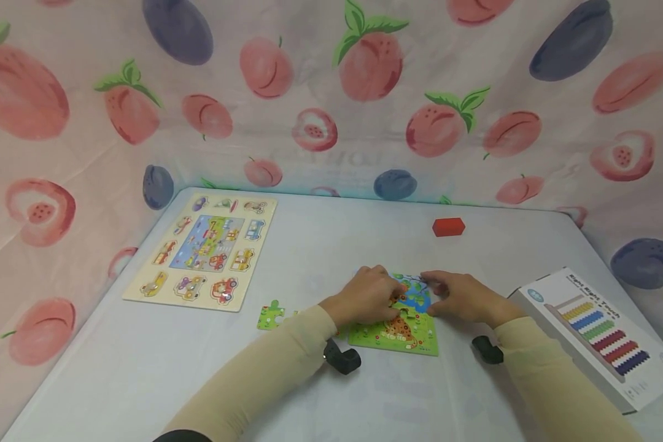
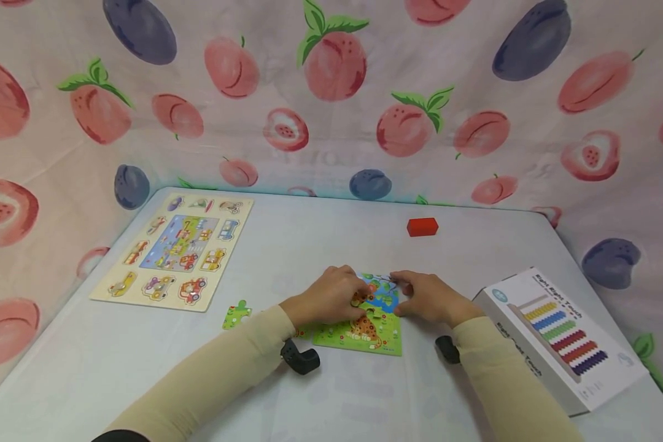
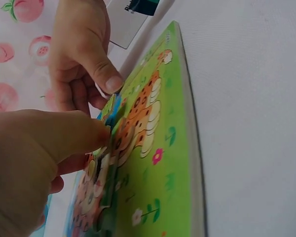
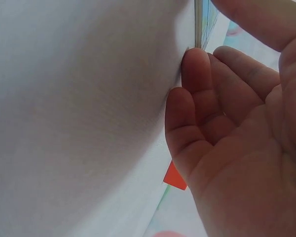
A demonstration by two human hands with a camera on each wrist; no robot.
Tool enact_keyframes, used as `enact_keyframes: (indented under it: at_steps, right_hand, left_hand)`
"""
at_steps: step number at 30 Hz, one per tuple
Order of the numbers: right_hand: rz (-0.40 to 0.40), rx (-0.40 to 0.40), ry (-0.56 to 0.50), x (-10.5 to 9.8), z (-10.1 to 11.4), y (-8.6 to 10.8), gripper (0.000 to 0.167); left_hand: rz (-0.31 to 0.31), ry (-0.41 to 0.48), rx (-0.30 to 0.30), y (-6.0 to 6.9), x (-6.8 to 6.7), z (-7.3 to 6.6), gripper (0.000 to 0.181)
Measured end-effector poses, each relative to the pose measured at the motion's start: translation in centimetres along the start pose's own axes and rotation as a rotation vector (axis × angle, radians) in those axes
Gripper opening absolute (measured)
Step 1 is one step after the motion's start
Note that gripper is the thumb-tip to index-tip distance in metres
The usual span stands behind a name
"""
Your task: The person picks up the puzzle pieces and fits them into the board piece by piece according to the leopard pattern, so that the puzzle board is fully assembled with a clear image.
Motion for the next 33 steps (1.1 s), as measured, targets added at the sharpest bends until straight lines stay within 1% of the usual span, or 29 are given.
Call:
enact_keyframes:
  at_steps: [5,9,13,20,25,33]
  right_hand:
    - [0.006,0.007,0.002,0.0,0.0,0.0,0.076]
    - [0.003,0.001,0.003,-0.1,0.1,-0.1,0.076]
    - [0.004,0.000,0.005,0.0,0.1,-0.3,0.076]
    - [0.009,0.006,0.001,-0.1,0.1,-0.2,0.076]
    - [0.008,0.000,-0.006,-0.1,0.1,-0.1,0.076]
    - [0.008,-0.011,-0.006,-0.1,0.0,-0.1,0.075]
  left_hand:
    - [0.002,-0.012,0.012,-0.1,0.3,-0.1,0.034]
    - [-0.012,-0.032,0.024,-0.1,0.4,-0.2,0.030]
    - [-0.025,-0.031,0.032,-0.2,0.4,-0.4,0.027]
    - [-0.049,-0.019,0.046,-0.3,0.8,-0.5,0.030]
    - [-0.049,-0.023,0.050,-0.5,1.0,-0.7,0.034]
    - [-0.047,-0.042,0.055,-0.8,1.2,-1.3,0.024]
Point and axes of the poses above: each hand's wrist, its own y-axis away from the middle knuckle, its own x-axis out of the palm, z = x × y, the point moved 5 cm from there along -y, towards the middle knuckle, and after that the axes turned 14 degrees about y, right-handed, at the moved point
